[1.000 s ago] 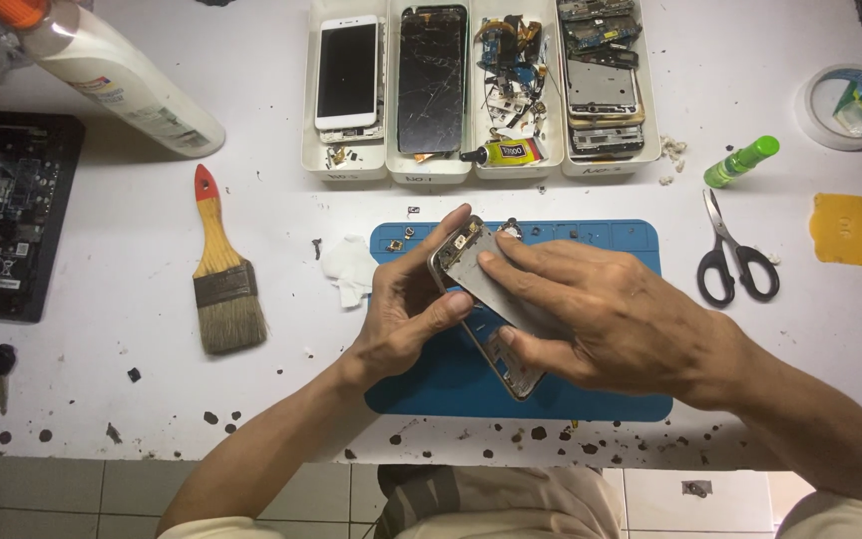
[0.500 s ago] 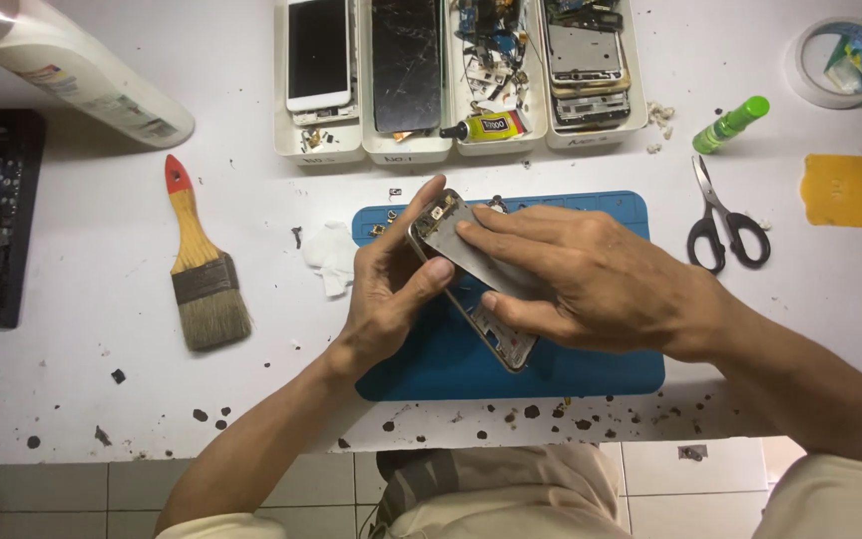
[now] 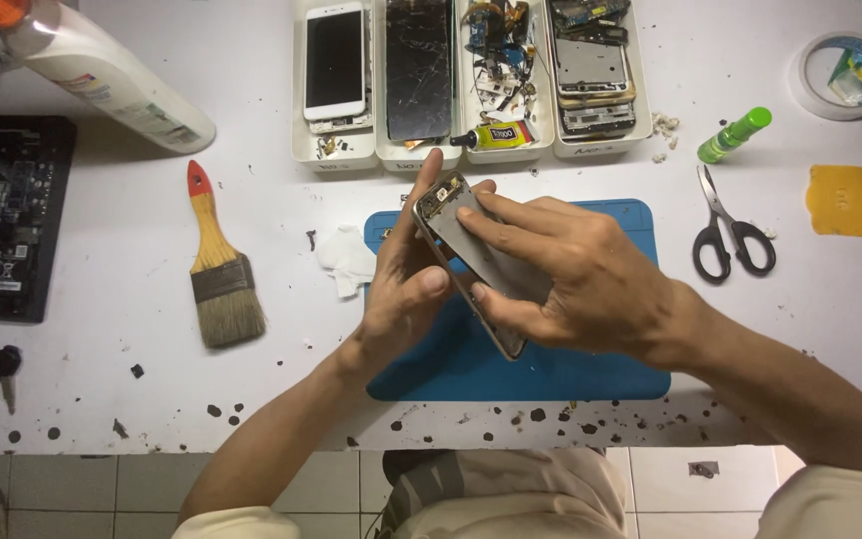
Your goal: Disassembling a mobile phone by prying the internal frame from the screen assembly
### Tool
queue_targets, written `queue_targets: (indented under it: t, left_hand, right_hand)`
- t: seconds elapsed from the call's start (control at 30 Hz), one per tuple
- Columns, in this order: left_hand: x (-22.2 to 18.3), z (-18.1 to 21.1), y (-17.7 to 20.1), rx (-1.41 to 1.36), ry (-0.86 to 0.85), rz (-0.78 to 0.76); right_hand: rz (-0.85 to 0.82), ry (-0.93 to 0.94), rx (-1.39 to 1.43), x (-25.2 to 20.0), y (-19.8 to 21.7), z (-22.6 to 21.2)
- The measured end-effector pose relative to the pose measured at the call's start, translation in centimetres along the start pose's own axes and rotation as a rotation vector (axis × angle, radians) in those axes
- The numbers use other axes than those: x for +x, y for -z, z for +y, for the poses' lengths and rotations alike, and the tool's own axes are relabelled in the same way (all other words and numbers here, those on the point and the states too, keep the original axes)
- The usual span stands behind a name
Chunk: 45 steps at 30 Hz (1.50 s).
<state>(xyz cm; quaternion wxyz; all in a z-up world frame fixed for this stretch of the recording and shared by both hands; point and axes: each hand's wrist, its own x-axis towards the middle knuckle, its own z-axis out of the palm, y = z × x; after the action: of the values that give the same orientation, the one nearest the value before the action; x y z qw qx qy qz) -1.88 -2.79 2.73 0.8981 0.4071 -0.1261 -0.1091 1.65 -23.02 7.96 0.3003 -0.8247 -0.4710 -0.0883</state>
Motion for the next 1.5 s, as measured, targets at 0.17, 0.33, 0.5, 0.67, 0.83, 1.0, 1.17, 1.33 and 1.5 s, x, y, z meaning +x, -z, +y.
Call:
queue_targets:
  t: [0.17,0.33,0.5,0.67,0.83,1.0,1.17,1.33,1.5]
  left_hand:
    - [-0.2,-0.1,-0.8,0.298,-0.148,0.027]
    - [-0.4,0.2,-0.5,0.403,-0.193,0.007]
    - [-0.5,0.3,-0.4,0.378,-0.159,-0.028]
    - [-0.6,0.4,-0.6,0.409,-0.137,0.017]
    - [-0.5,0.7,-0.2,0.466,-0.148,0.016]
    - [-0.4,3.3,0.4,0.622,-0.122,-0.028]
    - [-0.2,4.3,1.1,0.649,-0.087,-0.086]
    - [0.3,4.8,1.2,0.603,-0.018,-0.130]
    - [0.9,5.4,1.8,0.588,0.076,-0.158]
  right_hand:
    - [0.051,0.010,0.003,-0.5,-1.4,-1.0]
    - [0.015,0.025,0.095,-0.9,-1.4,-0.5]
    - [-0.098,-0.017,0.264,-1.2,-1.1,0.8]
    - [-0.089,-0.038,0.278,-1.4,-1.2,0.9]
    - [-0.122,-0.017,0.263,-0.7,-0.1,0.7]
    - [-0.217,-0.152,-0.071,-1.5,4.0,2.1]
    - [-0.525,-0.582,-0.182,-4.3,6.0,3.9]
    - [-0.758,-0.804,-0.155,-5.4,5.2,3.7]
    - [-0.826,-0.988,-0.187,-5.5,6.0,2.7]
